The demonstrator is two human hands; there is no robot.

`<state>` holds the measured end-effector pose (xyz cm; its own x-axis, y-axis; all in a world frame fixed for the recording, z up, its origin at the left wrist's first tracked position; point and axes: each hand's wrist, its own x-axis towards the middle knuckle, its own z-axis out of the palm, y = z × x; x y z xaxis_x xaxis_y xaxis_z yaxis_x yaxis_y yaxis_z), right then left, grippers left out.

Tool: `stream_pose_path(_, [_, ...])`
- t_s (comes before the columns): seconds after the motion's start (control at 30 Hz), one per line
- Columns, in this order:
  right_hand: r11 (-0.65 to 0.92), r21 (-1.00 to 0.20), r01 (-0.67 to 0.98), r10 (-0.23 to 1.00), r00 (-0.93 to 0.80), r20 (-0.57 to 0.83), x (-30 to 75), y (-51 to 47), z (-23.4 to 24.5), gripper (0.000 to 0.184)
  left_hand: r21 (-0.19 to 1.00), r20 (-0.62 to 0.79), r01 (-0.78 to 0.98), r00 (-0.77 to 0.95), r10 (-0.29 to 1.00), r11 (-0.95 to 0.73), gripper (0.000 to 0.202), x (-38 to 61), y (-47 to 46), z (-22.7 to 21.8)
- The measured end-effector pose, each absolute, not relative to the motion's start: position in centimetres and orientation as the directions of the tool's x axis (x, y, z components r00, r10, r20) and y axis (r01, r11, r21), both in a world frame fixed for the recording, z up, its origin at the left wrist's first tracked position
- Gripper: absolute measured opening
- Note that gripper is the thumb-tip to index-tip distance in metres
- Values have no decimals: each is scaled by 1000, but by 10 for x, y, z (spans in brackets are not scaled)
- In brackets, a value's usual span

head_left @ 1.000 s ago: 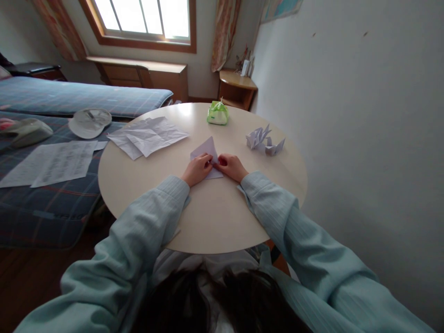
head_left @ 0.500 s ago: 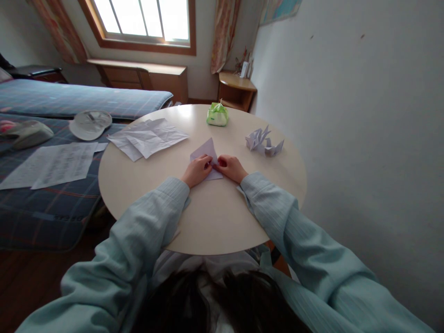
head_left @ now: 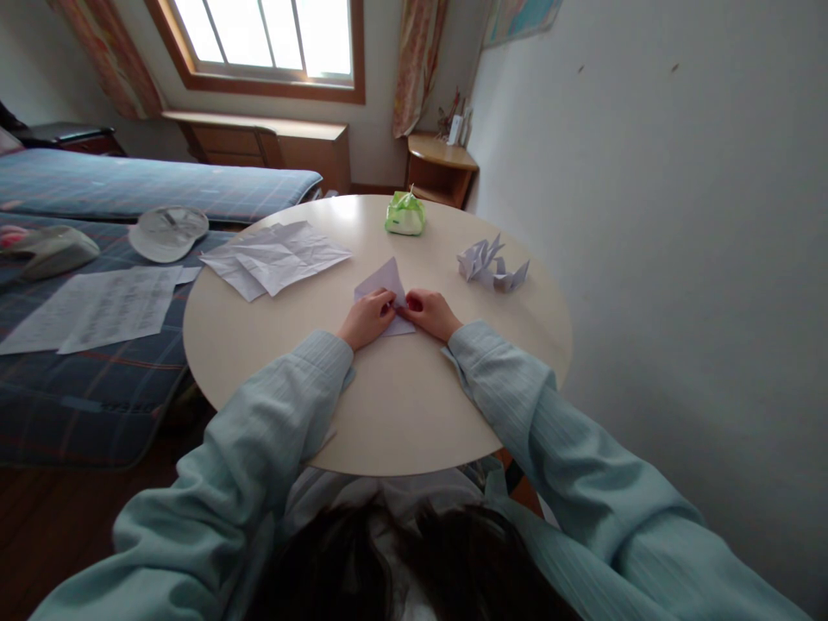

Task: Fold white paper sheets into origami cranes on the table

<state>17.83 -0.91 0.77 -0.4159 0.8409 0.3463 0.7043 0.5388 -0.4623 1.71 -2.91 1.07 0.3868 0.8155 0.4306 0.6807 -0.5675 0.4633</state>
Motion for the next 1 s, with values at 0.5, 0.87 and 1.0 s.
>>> stream_pose_path(0.5, [529,-463,711,847,-410,339,178,-9,8,19,456,418,686,397,817,-567,12,17,-31,14])
stream_pose_path(0.87, [531,-462,710,846,-411,340,178,-10,9,20,453,415,688,400,817,-567,12,17,-29,11])
stream_pose_path(1.0, [534,-457,712,844,-412,344,178,-10,8,20,450,404,693,405,820,-564,12,17,-29,11])
